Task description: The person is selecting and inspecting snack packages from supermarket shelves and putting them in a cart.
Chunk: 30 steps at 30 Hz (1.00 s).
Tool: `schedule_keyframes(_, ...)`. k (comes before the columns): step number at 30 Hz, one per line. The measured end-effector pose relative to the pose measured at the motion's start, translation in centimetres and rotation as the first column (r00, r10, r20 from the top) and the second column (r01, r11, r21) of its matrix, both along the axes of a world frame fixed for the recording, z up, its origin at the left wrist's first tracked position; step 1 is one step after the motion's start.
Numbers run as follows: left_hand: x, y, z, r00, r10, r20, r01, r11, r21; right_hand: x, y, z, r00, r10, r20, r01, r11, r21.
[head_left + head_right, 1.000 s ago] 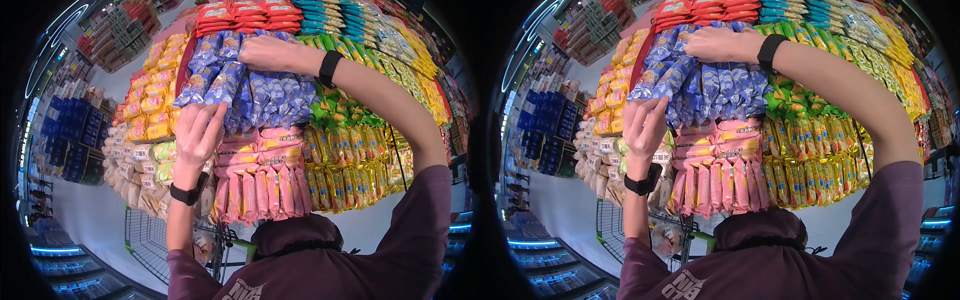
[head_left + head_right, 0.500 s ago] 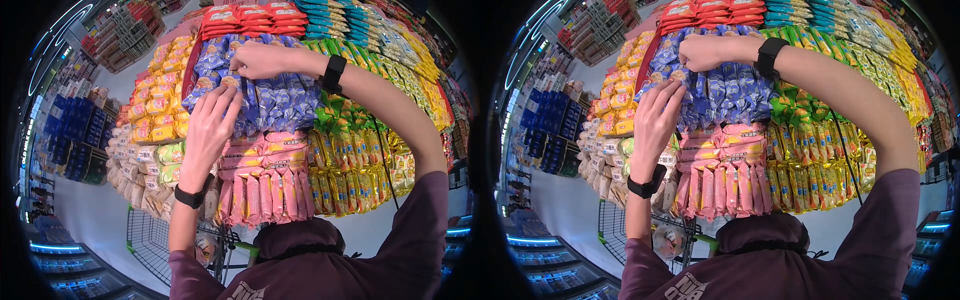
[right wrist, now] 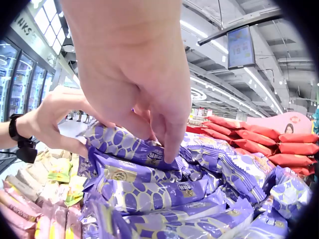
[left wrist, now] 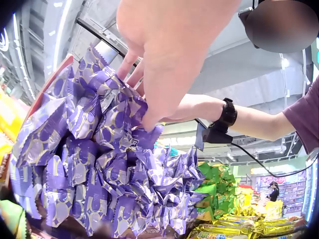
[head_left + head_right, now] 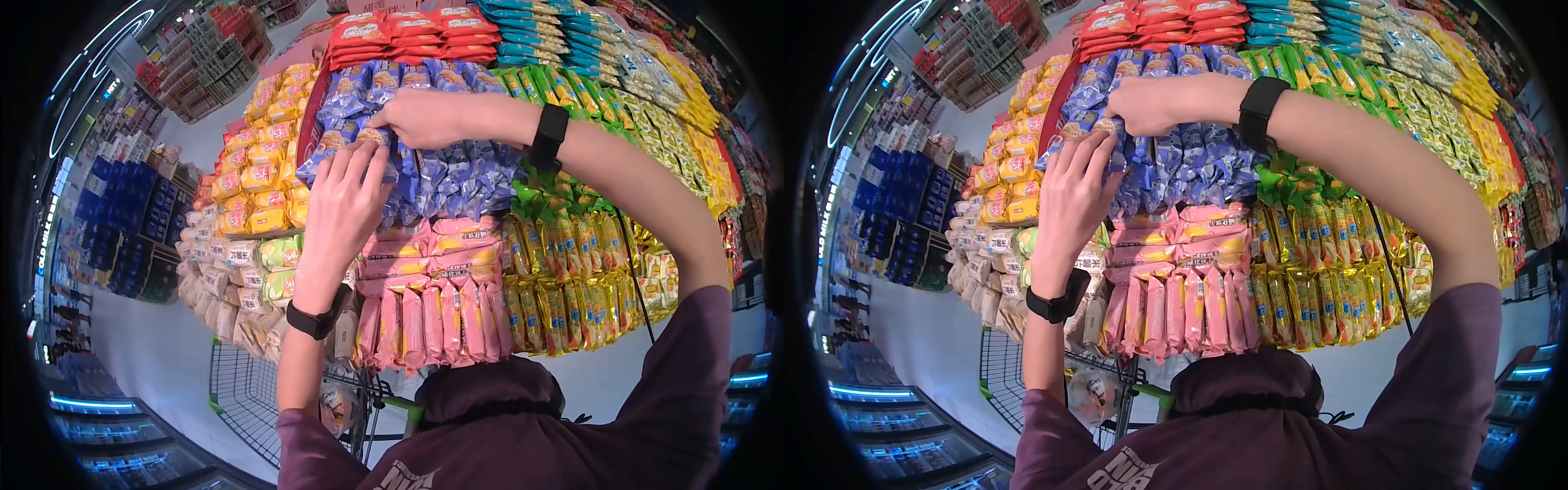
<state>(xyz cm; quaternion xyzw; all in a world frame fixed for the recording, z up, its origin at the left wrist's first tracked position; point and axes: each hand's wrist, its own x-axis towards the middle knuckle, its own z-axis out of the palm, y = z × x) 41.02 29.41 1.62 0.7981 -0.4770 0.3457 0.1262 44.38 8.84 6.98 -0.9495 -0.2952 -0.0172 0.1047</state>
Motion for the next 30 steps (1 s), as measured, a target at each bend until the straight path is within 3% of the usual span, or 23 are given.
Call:
schedule_keyframes(2,-0.2,-0.3,0.3,1.0,-0.001,-0.016,0.001,1.0,-0.014,-1.2,0.5,0.8,1.0,0.004,-0.012,-0.005,0.998,-0.055)
schedule_keyframes(7,-1.0,-0.7,0.8,1.0,0.015,-0.019,-0.016,1.0,-0.002,-2.1,0.2,0.3,0.99,0.087,-0.112,-0.084,0.996,0.027)
schedule_keyframes(11,-1.9,-0.3,1.3,0.998,0.048,-0.038,-0.047,0.998,0.038,-3.3,-1.4,3.4,0.998,-0.055,-0.015,0.051,0.979,-0.195)
schedule_keyframes(12,-2.3,-0.1,1.5,0.997,0.061,-0.043,-0.06,0.997,0.04,-2.2,-3.1,3.1,0.998,-0.005,0.055,0.014,0.987,-0.16)
schedule_keyframes(13,-2.6,0.1,1.3,0.995,0.079,-0.063,-0.076,0.996,0.05,-2.4,-3.9,4.7,0.995,-0.095,-0.008,0.091,0.976,-0.196)
schedule_keyframes(14,-3.0,0.3,1.4,0.994,0.088,-0.065,-0.085,0.995,0.047,-1.3,-6.0,4.3,0.994,-0.076,0.085,0.089,0.982,-0.166)
schedule_keyframes(15,-3.5,0.4,1.5,0.993,0.096,-0.066,-0.093,0.995,0.043,-2.0,-6.7,6.0,0.983,-0.18,0.029,0.181,0.95,-0.255)
schedule_keyframes(16,-3.9,0.2,1.8,0.993,0.103,-0.066,-0.1,0.994,0.038,-1.4,-8.8,5.7,0.966,-0.224,0.128,0.255,0.91,-0.326)
schedule_keyframes(17,-4.3,-0.2,2.3,0.995,0.08,-0.055,-0.08,0.997,0.014,-0.4,-10.7,5.6,0.945,-0.325,0.047,0.319,0.877,-0.359)
schedule_keyframes(20,-5.0,-2.7,3.8,0.987,0.066,-0.146,-0.062,0.998,0.032,0.5,-14.1,4.9,0.92,-0.387,0.057,0.371,0.818,-0.44)
schedule_keyframes(21,-5.1,-4.0,4.3,0.992,0.028,-0.124,-0.023,0.999,0.041,1.0,-15.1,4.3,0.877,-0.475,-0.069,0.424,0.834,-0.353)
schedule_keyframes(24,-5.3,-8.4,5.5,0.961,-0.036,-0.273,0.06,0.995,0.08,1.0,-15.4,3.4,0.774,-0.589,-0.232,0.585,0.806,-0.094)
schedule_keyframes(29,-3.8,-13.5,5.1,0.951,-0.049,-0.304,0.098,0.984,0.147,1.4,-14.3,4.2,0.714,-0.603,-0.355,0.629,0.776,-0.053)
schedule_keyframes(30,-3.3,-14.1,4.7,0.954,-0.057,-0.293,0.102,0.985,0.141,0.9,-14.4,3.9,0.769,-0.561,-0.308,0.596,0.802,0.026)
